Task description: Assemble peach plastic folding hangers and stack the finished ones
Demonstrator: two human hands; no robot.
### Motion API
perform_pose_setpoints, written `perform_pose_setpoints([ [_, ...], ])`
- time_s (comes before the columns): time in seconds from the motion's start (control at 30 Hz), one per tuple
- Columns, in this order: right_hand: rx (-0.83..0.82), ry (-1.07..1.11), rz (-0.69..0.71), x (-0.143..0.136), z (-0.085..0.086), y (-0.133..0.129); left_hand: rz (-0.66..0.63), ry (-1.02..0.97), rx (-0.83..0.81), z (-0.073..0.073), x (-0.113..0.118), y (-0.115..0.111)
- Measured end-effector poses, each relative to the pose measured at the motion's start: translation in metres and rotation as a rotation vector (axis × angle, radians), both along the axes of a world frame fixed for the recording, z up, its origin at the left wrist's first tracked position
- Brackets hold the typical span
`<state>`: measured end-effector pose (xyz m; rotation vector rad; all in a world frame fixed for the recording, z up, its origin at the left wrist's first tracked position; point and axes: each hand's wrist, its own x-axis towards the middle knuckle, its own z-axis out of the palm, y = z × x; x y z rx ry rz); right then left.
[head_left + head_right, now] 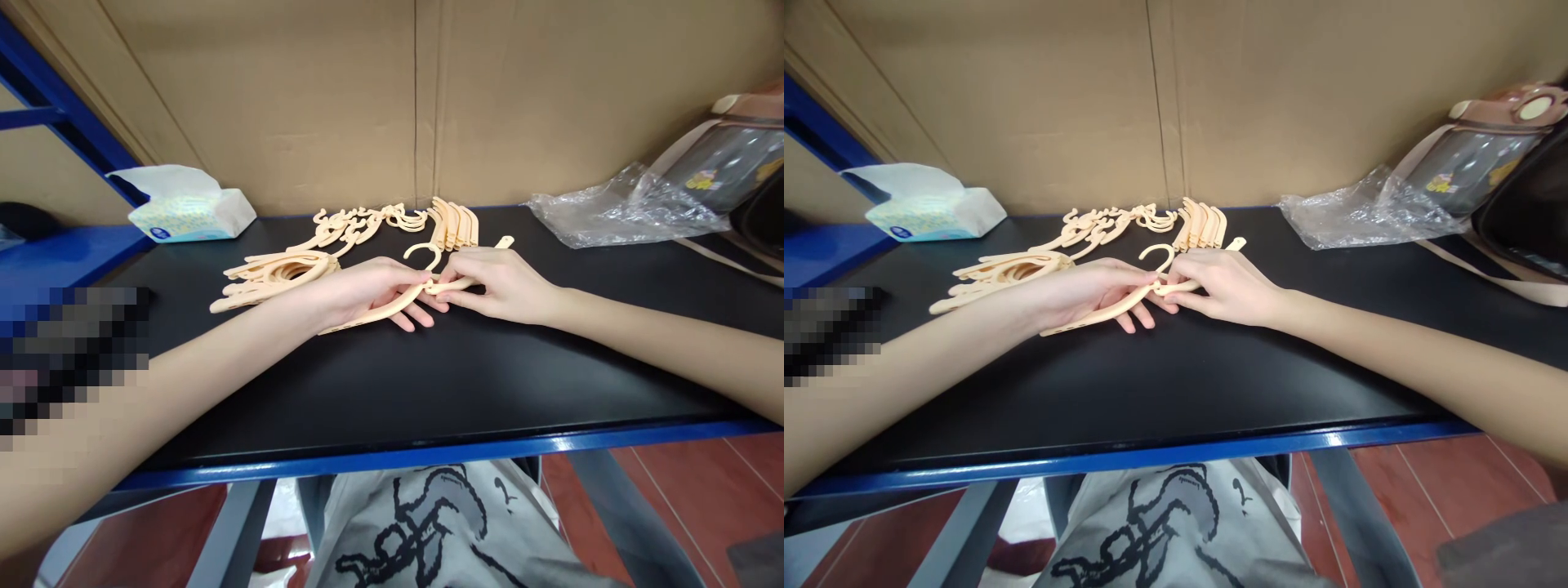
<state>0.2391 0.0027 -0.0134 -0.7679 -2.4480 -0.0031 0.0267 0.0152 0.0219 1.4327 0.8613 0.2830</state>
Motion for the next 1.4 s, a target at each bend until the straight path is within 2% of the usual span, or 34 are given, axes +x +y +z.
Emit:
perform_pose_setpoints([
  [0.33, 0.098, -0.026, 0.004, -0.003, 0.002, -0.001, -0.03, 0.01, -0.003, -0.001, -0.001, 0.003],
  [0.8, 0.097, -0.119, 0.057, -0.001, 0.011, 0.0, -0.048, 0.015, 0.042, -0.002, -0.002, 0.003],
  [1.4, 0.133, -0.145, 0.107, 0.0, 0.015, -0.003, -0.12, 0.003, 0.069, -0.002, -0.004, 0.002],
])
